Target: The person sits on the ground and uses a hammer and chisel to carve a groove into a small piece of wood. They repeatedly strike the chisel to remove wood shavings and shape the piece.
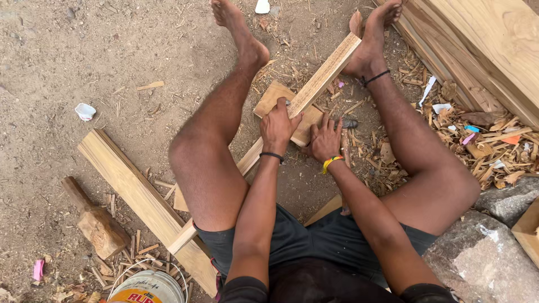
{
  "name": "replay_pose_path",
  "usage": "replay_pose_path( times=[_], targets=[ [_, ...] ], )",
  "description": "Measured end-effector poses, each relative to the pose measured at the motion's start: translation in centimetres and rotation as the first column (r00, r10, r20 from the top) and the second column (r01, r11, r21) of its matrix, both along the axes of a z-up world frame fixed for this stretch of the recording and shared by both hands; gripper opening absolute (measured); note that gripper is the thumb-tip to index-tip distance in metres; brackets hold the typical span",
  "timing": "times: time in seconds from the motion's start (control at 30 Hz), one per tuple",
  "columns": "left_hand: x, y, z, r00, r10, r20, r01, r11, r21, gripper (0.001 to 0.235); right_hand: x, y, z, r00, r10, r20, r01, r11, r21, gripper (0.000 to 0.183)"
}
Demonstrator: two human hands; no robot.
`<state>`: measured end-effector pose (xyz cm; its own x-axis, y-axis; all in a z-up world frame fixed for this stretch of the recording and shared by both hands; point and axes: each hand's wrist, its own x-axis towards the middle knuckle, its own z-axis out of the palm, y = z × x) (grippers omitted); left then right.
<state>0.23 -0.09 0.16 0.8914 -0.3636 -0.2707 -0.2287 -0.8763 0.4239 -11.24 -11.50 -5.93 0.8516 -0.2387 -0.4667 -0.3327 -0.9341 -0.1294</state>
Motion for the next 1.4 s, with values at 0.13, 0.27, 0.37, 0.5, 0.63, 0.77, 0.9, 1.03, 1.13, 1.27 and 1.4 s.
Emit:
replay_pose_path(
  times=[0.13, 0.27, 0.37, 0.5, 0.63, 0.77, 0.9, 1.03, 1.13, 1.27, 1.4],
  targets=[
    [0.5, -0.2, 0.1, 0.999, -0.006, -0.032, 0.006, 1.000, -0.008, 0.060, -1.3, -0.3, 1.2, 0.997, -0.076, -0.006, 0.076, 0.997, 0.012, 0.086],
    [0.7, 0.5, 0.0, 0.998, -0.055, 0.033, 0.059, 0.990, -0.125, 0.061, -2.8, -2.1, -0.7, 0.932, -0.362, -0.027, 0.363, 0.930, 0.057, 0.085],
    [1.0, 1.2, 0.4, 0.997, -0.073, -0.013, 0.069, 0.978, -0.198, 0.063, -5.9, -4.8, -3.3, 0.784, -0.620, 0.027, 0.600, 0.768, 0.226, 0.101],
    [0.9, 3.0, -0.2, 0.996, -0.026, -0.081, -0.013, 0.894, -0.447, 0.046, -7.8, -6.3, -5.2, 0.750, -0.659, -0.057, 0.615, 0.662, 0.429, 0.094],
    [1.0, 4.1, -0.7, 0.998, 0.040, -0.057, -0.066, 0.807, -0.587, 0.024, -9.3, -5.8, -5.4, 0.540, -0.748, -0.385, 0.737, 0.199, 0.646, 0.073],
    [0.3, 4.8, 0.7, 0.998, 0.056, 0.001, -0.043, 0.767, -0.641, 0.020, -10.3, -5.6, -4.2, 0.402, -0.683, -0.610, 0.801, -0.061, 0.596, 0.058],
    [0.4, 4.4, 2.1, 0.996, 0.064, -0.063, -0.090, 0.681, -0.727, 0.022, -11.4, -5.4, -2.1, 0.386, -0.670, -0.635, 0.743, -0.183, 0.644, 0.060],
    [0.2, 4.8, 0.9, 0.994, 0.033, -0.106, -0.099, 0.682, -0.725, 0.025, -12.5, -4.3, -0.3, 0.405, -0.669, -0.623, 0.713, -0.195, 0.674, 0.057],
    [0.2, 4.5, -0.9, 0.991, 0.071, -0.115, -0.130, 0.733, -0.668, 0.024, -12.7, -3.6, 1.2, 0.430, -0.673, -0.602, 0.676, -0.202, 0.709, 0.056],
    [-0.5, 4.3, -1.9, 0.991, 0.099, -0.095, -0.137, 0.726, -0.674, 0.027, -13.3, -2.3, 3.1, 0.406, -0.703, -0.584, 0.651, -0.226, 0.725, 0.056],
    [-0.5, 4.5, -2.5, 0.990, 0.103, -0.095, -0.141, 0.734, -0.664, 0.031, -14.4, -0.9, 4.3, 0.365, -0.669, -0.648, 0.598, -0.365, 0.714, 0.051]
  ],
)
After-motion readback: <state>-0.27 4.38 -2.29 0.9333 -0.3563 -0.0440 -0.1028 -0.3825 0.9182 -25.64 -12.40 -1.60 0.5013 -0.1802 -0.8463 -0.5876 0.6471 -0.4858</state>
